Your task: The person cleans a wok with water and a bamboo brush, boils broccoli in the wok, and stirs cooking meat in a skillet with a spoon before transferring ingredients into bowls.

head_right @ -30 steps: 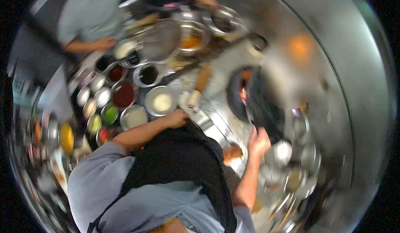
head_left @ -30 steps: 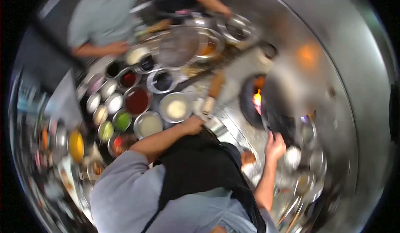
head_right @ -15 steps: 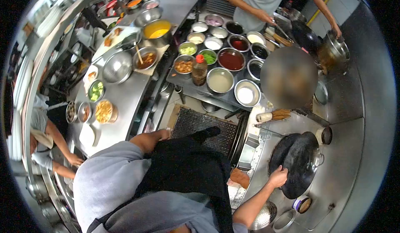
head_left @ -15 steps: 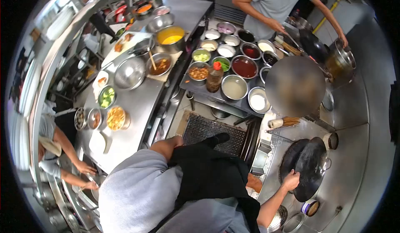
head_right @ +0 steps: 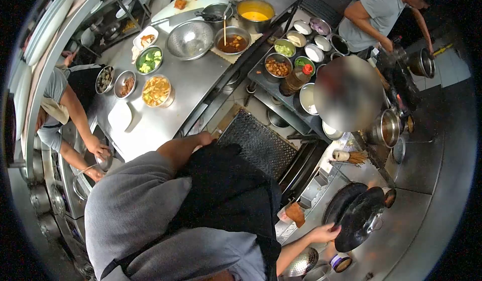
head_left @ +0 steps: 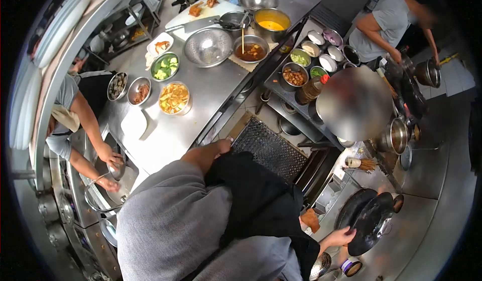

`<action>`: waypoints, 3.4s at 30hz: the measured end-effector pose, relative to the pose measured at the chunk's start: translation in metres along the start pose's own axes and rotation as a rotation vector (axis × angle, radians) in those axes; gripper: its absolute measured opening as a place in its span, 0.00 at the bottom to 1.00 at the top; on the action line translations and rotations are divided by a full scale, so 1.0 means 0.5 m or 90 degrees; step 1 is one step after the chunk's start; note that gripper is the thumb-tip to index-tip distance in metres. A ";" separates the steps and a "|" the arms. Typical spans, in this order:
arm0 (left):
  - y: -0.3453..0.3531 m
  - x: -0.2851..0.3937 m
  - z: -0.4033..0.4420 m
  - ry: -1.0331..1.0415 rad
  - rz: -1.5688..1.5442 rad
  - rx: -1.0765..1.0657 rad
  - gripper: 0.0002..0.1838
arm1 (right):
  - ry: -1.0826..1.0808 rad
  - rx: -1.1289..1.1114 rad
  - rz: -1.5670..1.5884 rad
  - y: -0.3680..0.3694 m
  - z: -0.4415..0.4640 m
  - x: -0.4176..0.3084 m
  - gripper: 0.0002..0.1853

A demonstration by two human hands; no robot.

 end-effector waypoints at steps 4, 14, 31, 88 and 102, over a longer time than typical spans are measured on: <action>-0.029 0.047 0.110 0.189 0.204 -0.055 0.18 | 0.096 0.128 -0.414 -0.228 -0.088 0.028 0.18; -0.126 0.095 0.210 0.259 0.328 -0.091 0.14 | 0.630 -0.051 -0.112 -0.453 -0.346 0.222 0.17; -0.038 0.686 0.117 0.448 -0.066 -0.102 0.13 | 0.817 0.391 0.694 -0.474 -0.248 0.437 0.11; 0.233 1.514 0.166 1.053 0.258 0.010 0.06 | 0.894 -0.160 0.881 -0.413 -0.015 0.016 0.27; -0.049 0.502 0.457 0.612 0.481 -0.204 0.13 | 0.572 0.024 -0.078 -0.503 0.021 0.581 0.13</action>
Point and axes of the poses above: each hand's wrist, its own z-axis towards the middle knuckle, its own y-axis out of the palm, x = y × z, the point moved 2 cm from there along z, towards the middle knuckle, and after that the axes turned 11 degrees about y, right-handed, at the moved point
